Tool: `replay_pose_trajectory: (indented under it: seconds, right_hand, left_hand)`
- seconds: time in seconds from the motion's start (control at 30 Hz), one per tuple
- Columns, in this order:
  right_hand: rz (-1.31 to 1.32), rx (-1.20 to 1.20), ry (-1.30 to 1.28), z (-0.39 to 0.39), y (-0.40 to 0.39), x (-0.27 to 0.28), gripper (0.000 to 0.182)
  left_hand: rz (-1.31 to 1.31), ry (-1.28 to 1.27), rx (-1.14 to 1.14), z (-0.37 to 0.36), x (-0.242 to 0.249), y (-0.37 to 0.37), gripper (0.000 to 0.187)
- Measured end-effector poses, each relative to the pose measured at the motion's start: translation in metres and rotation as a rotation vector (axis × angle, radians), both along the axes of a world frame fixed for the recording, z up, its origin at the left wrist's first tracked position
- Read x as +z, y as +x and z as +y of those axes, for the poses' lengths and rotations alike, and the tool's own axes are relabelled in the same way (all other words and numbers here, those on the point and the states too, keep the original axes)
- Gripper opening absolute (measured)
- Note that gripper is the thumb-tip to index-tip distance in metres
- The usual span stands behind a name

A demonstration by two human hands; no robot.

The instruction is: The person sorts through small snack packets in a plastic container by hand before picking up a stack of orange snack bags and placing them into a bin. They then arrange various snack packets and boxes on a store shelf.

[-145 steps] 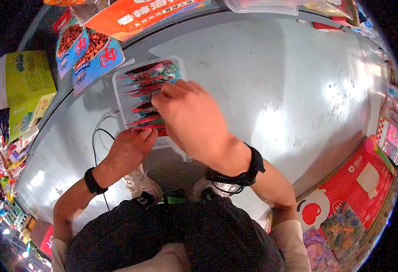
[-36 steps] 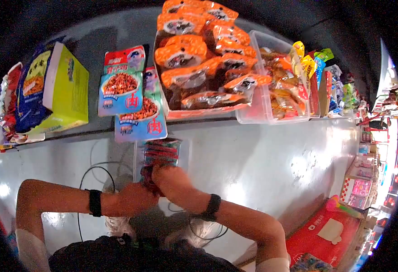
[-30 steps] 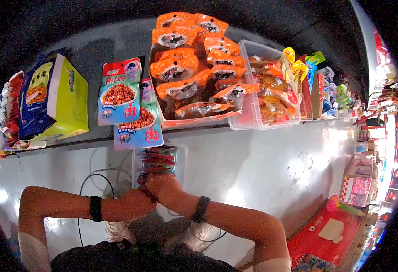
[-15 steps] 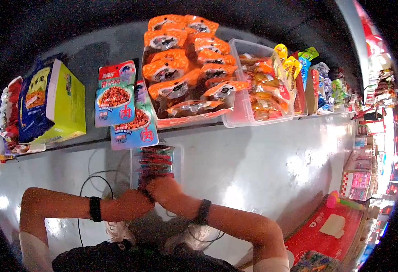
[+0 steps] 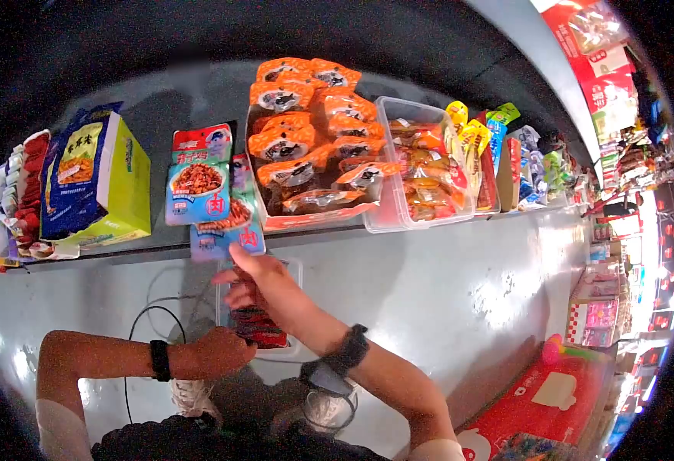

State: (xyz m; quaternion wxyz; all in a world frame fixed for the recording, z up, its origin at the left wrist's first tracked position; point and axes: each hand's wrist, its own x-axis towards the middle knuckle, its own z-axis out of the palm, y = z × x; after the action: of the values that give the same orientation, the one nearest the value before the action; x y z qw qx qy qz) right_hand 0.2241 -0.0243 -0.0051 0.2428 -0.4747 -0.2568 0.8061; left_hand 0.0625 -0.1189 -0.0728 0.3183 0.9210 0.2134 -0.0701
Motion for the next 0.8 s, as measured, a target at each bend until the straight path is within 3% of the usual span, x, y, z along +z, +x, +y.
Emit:
replay_pose_trajectory:
  seconds: [0.07,0.2,0.4,0.47,0.5,0.57,0.63,0.7,0.8]
  right_hand:
    - [0.098,-0.114,0.015,0.004,-0.006,-0.009,0.042]
    - [0.116,-0.187,0.08,-0.014,-0.001,0.011,0.039]
    - [0.317,-0.211,-0.349,-0.021,0.004,0.011,0.034]
    - [-0.094,-0.032,0.012,-0.024,0.002,0.026,0.026]
    - [-0.085,-0.056,-0.02,-0.033,0.009,0.024,0.026]
    - [-0.155,-0.097,0.322,-0.056,0.036,0.019,0.02]
    - [-0.189,-0.136,0.318,-0.075,0.071,0.011,0.02]
    - [-0.208,-0.122,0.326,-0.085,0.095,0.007,0.022]
    - [-0.191,-0.327,0.251,-0.119,0.113,0.001,0.029]
  left_hand:
    - [0.079,-0.015,-0.059,-0.002,-0.002,-0.001,0.028]
    - [-0.07,-0.015,-0.01,-0.004,-0.005,-0.011,0.037]
    - [0.01,0.036,-0.041,-0.007,-0.005,-0.002,0.042]
    - [0.037,-0.004,-0.04,-0.004,-0.009,-0.006,0.042]
    - [-0.005,0.013,0.003,-0.005,-0.013,-0.007,0.04]
    - [-0.043,0.01,-0.014,-0.001,-0.014,-0.009,0.038]
    - [0.085,-0.022,-0.021,0.008,-0.009,-0.007,0.036]
    - [0.022,-0.056,0.05,0.009,-0.004,-0.01,0.039]
    - [-0.15,0.063,0.077,0.006,-0.011,-0.018,0.042]
